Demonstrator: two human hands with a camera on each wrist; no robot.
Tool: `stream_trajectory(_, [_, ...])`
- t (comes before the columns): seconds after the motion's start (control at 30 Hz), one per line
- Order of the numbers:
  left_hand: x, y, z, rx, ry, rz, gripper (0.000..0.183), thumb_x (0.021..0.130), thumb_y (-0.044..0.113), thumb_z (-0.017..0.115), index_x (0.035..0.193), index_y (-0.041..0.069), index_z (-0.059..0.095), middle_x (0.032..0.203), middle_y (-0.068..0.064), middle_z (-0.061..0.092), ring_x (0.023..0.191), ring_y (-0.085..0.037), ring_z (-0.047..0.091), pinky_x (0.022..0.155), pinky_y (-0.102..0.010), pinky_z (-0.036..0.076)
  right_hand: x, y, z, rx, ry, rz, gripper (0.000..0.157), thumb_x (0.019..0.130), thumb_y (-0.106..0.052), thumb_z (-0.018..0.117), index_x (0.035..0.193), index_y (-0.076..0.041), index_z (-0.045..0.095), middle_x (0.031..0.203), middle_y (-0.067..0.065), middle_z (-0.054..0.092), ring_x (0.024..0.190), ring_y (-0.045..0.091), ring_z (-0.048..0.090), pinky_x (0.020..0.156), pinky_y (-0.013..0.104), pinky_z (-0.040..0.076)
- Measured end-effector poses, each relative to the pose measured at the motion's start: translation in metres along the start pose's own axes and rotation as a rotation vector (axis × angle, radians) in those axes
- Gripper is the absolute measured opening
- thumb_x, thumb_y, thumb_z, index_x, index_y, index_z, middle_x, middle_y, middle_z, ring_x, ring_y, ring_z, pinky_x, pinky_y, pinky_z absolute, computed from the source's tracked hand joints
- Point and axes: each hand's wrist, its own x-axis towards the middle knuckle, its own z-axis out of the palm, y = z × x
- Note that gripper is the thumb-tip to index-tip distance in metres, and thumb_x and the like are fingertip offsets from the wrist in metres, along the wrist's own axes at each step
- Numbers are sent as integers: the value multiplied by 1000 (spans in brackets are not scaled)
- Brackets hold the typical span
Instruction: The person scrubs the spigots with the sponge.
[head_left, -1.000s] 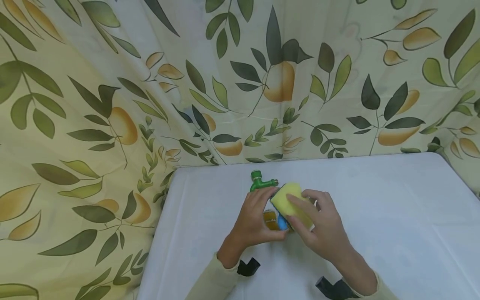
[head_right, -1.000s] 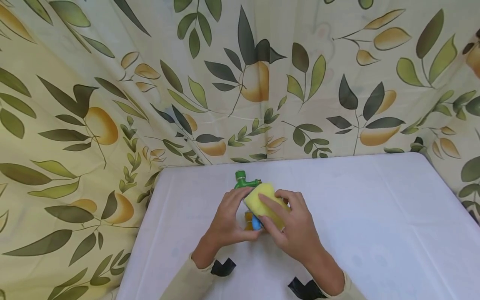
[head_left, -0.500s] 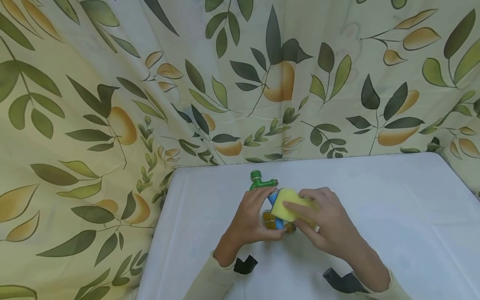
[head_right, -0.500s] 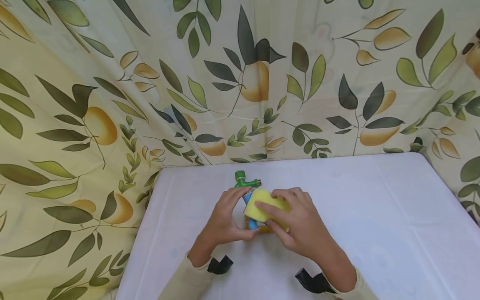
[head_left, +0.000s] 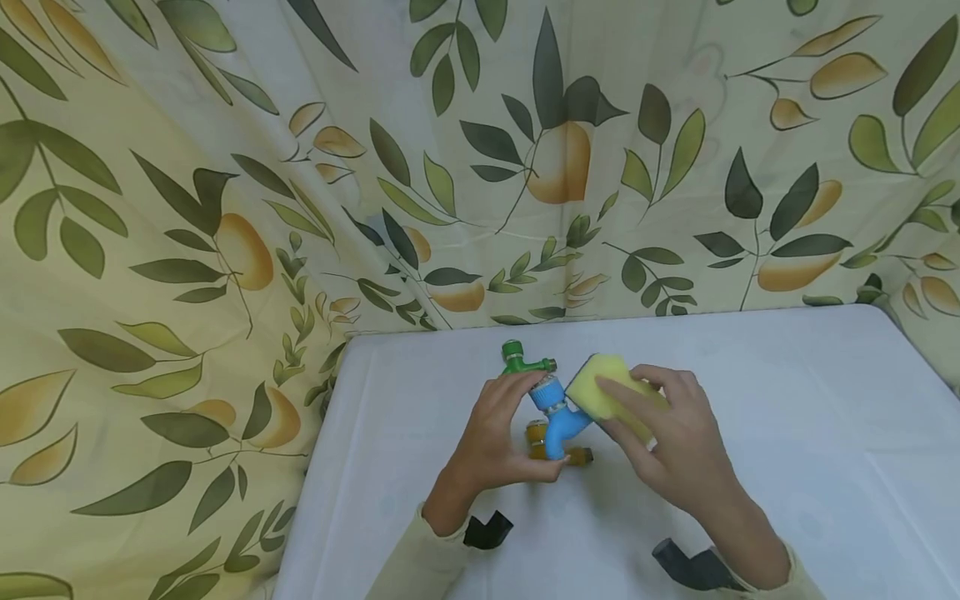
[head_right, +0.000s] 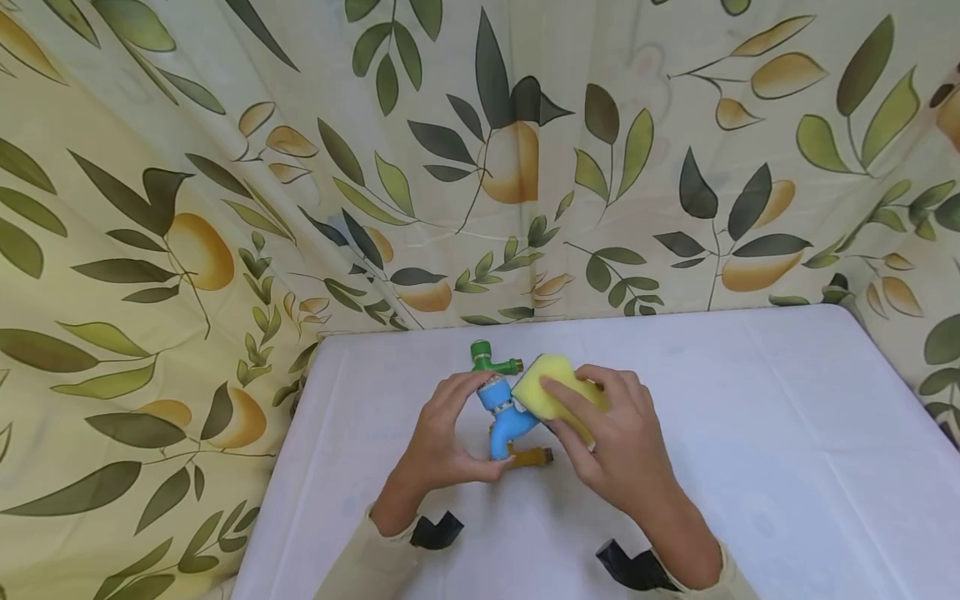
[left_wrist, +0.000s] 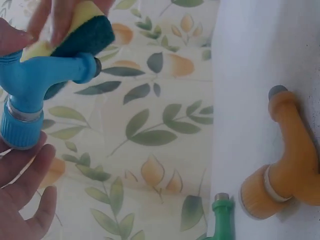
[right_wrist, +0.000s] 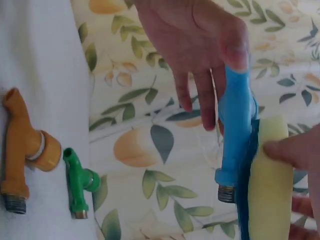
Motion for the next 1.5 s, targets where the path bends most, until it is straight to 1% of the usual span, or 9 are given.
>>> stream_trajectory(0.33, [1, 5, 0, -11, -3, 25, 100, 57, 38, 95, 143, 7, 52, 139, -6, 60, 129, -18, 55, 103, -31, 47, 0, -1, 2, 22, 59, 9, 51, 102, -58, 48, 126, -20, 73, 118, 13, 63, 101, 24, 50, 77, 25, 41])
stream_trajectory(0.47, [1, 8, 2, -30, -22, 35, 100, 59, 36, 94, 143, 6, 51, 140, -8, 58, 132, -20, 53, 109, -34, 47, 2, -4, 4, 69, 56, -2, 51, 102, -59, 50, 125, -20, 73, 118, 11, 63, 101, 21, 49, 78, 24, 41])
stream_trajectory(0.67, [-2, 12, 0, -106, -35, 7, 100, 59, 30, 94, 145, 7, 49, 142, -10, 57, 134, -22, 52, 111, -37, 49, 2, -6, -2, 52, 31, 7, 51, 102, -58, 49, 123, -20, 74, 119, 11, 63, 101, 23, 49, 79, 28, 42])
stream_trajectory(0.8, [-4, 12, -3, -145, -32, -22, 102, 58, 28, 95, 146, 8, 48, 145, -10, 57, 134, -22, 52, 109, -38, 50, 1, -3, -9, 17, 33, 40, 38, 96, -45, 65, 124, -21, 75, 117, 11, 63, 101, 22, 49, 76, 26, 42])
stream_trajectory(0.93, [-3, 9, -2, -173, -17, -2, 101, 58, 26, 94, 146, 7, 48, 146, -10, 56, 134, -23, 52, 109, -38, 51, -2, 0, -13, 49, -4, 65, 44, 83, -29, 79, 126, -22, 73, 119, 9, 61, 102, 18, 46, 75, 21, 39])
stream_trajectory(1.07, [-2, 7, 0, -209, -19, 20, 99, 59, 21, 93, 146, 5, 47, 144, -13, 55, 132, -23, 54, 109, -36, 50, -4, 1, -8, 66, 37, 56, 40, 95, -44, 68, 127, -21, 72, 119, 10, 61, 102, 17, 46, 75, 20, 37])
stream_trajectory(1.2, [0, 10, 2, -253, -74, -8, 99, 62, 18, 91, 147, 4, 45, 144, -12, 51, 131, -22, 55, 109, -33, 50, -5, -3, -2, 102, 52, -12, 50, 102, -57, 51, 126, -20, 73, 119, 11, 61, 103, 20, 47, 80, 23, 38])
stream_trajectory(1.37, [1, 15, 5, -341, -164, -67, 100, 67, 17, 90, 153, 9, 40, 146, -10, 44, 129, -18, 54, 108, -29, 50, -3, -5, 1, 106, 90, -12, 50, 102, -56, 52, 125, -17, 73, 119, 13, 61, 104, 22, 48, 84, 22, 38])
stream_trajectory(1.5, [1, 17, 6, -452, -178, -99, 102, 69, 7, 89, 155, 7, 36, 145, -14, 38, 130, -21, 55, 107, -29, 51, -1, -4, 0, 116, 84, -84, 48, 101, -56, 55, 121, -18, 75, 116, 12, 62, 102, 22, 49, 84, 21, 39])
